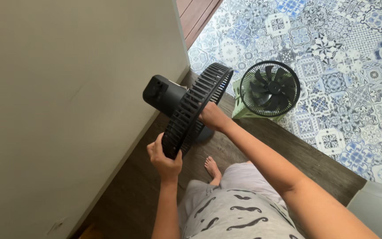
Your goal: The person assembles a standing fan by attaching the fan blade to the motor, securing the front grille, and then attaching the rear grille. They plug the fan into a wall socket and turn it on to test operation.
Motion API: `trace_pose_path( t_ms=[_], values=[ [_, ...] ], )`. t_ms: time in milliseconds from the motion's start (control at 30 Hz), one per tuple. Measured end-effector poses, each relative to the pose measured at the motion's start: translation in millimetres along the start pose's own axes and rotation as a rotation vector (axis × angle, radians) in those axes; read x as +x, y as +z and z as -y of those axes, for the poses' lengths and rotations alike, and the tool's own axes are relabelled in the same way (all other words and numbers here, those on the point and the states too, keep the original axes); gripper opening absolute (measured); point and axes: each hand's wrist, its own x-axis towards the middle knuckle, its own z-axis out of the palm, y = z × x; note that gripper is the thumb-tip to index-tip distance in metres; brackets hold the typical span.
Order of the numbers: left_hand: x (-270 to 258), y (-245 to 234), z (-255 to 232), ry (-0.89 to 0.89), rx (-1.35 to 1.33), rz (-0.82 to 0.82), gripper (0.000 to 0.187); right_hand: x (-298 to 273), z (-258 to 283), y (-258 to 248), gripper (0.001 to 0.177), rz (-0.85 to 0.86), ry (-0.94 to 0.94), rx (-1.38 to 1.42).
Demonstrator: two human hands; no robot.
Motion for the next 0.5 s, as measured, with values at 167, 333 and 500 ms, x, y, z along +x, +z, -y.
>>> trace_pose_path(
  t_ms=[167,333,500],
  values=[
    [6.8,-0.8,-12.2,0.041,0.015,-0.012,0.059,-3.3,-21.6,8.0,0.026,0.061,0.09,-0.053],
    [7.3,-3.7,-29.1,-0.01,0.071,0.006,0.063,2.4,-3.9,-1.0,0.024,0.004,0.158,-0.234],
    [8.4,-14.0,-67.0,0.084,0.229,-0.111,0.088,-10.9,26.4,-22.4,0.02,-0.259,0.038,-0.14]
  ],
)
